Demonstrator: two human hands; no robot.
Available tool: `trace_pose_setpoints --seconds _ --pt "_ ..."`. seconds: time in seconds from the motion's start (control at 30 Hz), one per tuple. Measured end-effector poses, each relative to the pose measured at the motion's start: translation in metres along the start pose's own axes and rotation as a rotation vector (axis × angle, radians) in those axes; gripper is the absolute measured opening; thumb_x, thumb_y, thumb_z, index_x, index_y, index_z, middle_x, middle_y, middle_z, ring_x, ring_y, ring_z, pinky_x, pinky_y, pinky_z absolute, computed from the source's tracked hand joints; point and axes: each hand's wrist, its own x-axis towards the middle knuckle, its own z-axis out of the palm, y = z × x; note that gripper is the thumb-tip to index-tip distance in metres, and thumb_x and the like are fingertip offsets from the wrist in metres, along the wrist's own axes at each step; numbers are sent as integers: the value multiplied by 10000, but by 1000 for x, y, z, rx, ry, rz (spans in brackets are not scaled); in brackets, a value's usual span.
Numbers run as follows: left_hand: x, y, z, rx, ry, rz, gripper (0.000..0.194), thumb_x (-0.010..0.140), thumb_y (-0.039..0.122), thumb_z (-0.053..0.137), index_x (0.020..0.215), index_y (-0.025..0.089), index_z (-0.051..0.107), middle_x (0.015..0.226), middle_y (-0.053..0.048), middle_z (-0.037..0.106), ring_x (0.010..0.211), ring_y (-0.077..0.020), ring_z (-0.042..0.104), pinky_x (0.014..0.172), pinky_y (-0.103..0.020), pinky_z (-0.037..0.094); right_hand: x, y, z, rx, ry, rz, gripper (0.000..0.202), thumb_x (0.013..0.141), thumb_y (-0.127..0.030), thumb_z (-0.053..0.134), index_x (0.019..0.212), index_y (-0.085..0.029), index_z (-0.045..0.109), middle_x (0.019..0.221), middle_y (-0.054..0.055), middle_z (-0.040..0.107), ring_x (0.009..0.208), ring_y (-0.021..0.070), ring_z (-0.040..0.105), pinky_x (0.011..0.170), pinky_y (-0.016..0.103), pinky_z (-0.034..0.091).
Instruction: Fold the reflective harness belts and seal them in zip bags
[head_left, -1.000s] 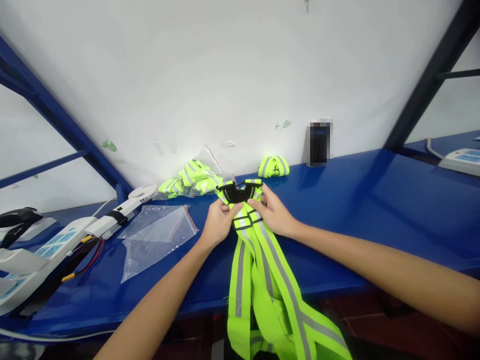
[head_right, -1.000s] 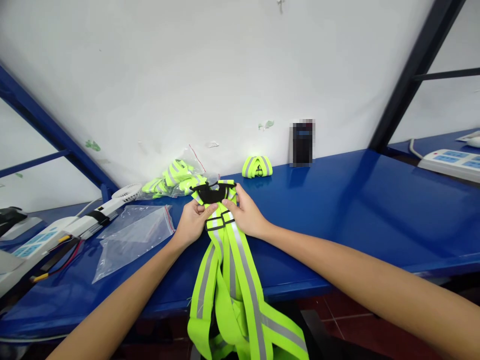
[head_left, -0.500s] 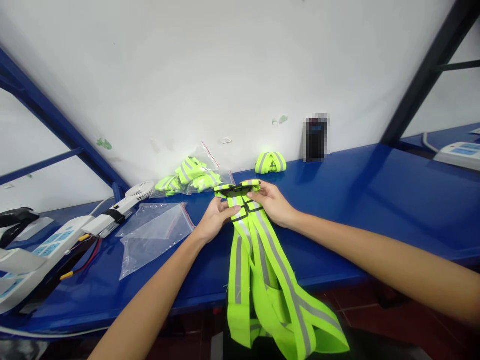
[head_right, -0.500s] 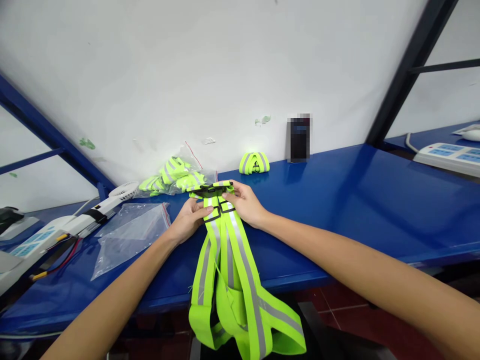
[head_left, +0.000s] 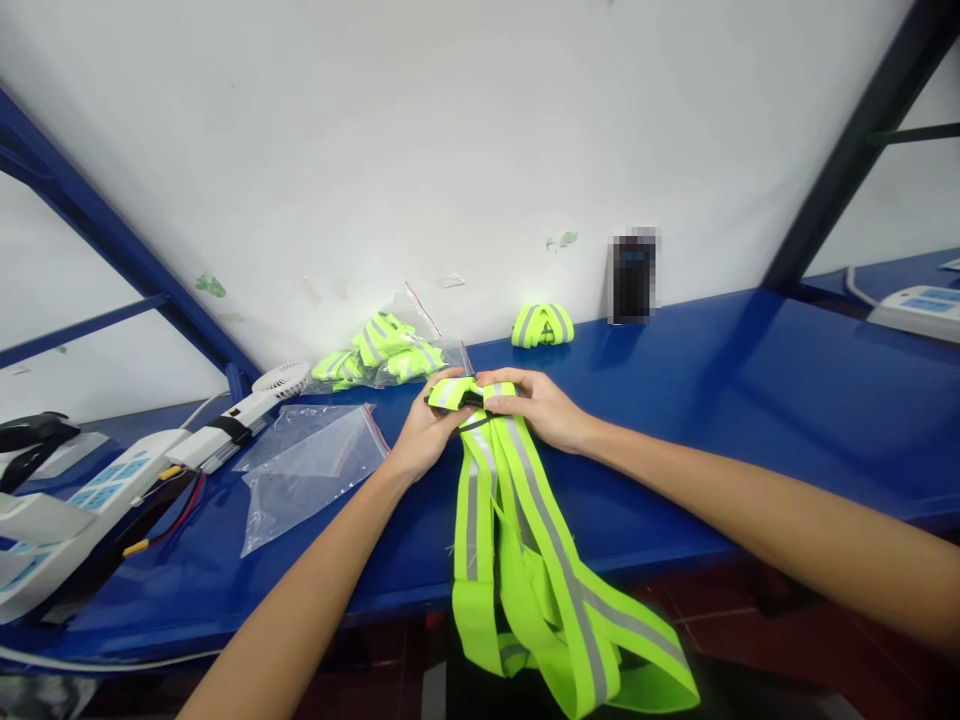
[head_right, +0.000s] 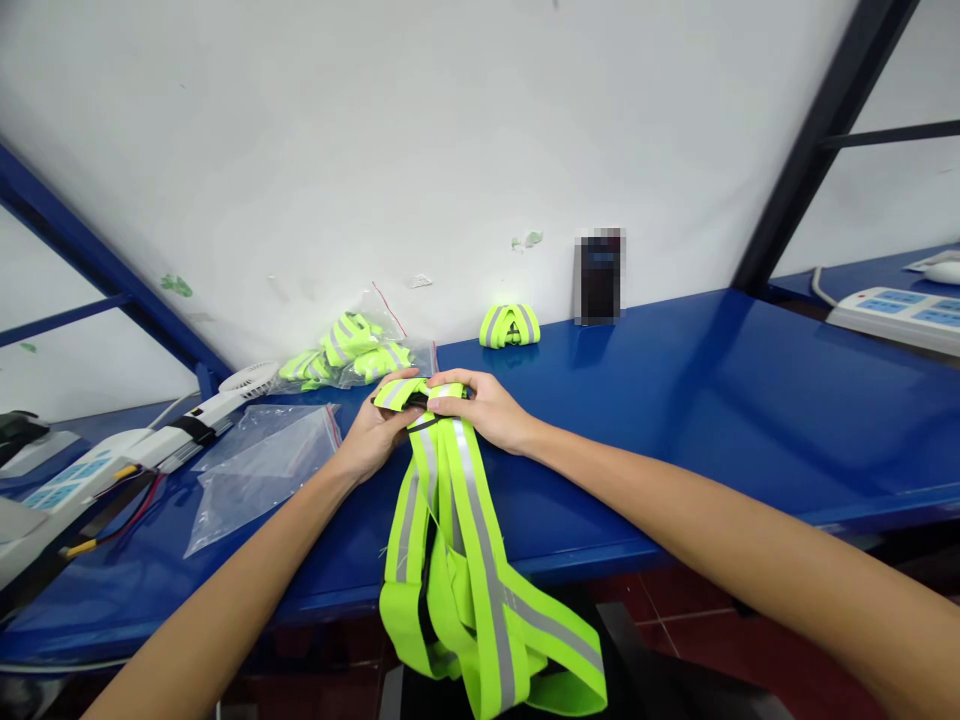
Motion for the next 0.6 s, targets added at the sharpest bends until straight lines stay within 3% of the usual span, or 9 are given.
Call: trace_pose_setpoints --seconds 0.27,0.4,0.5,0.6 --pt "-2 0 3 126 13 170 683 742 331 793 1327 217 459 1061 -43 638 966 -181 632 880 -301 523 1 -7 1 238 16 54 475 668 -151 766 1098 -250 590 1166 24 620 930 174 642 842 333 532" --pt "-5 2 2 12 -93 46 803 746 403 774 1432 289 373 1245 -62 612 1048 -243 637 868 -350 543 2 -9 1 243 38 73 574 628 -82 729 1145 -265 556 1229 32 555 952 176 626 838 329 535" --pt "-3 1 2 -127 -85 -58 734 856 548 598 1493 313 321 1352 -78 583 1077 -289 647 859 -427 554 3 -10 1 242 70 57 639 581 -32 682 1157 -273 548 1243 25 527 947 167 614 830 309 531" --pt "-1 -2 1 -94 -95 -49 734 881 506 600 1522 305 304 1397 -84 573 1153 -308 623 931 -444 528 3 -14 4 303 129 83 744 538 3 612 1215 -286 511 1122 11 565 882 165 617 811 314 532"
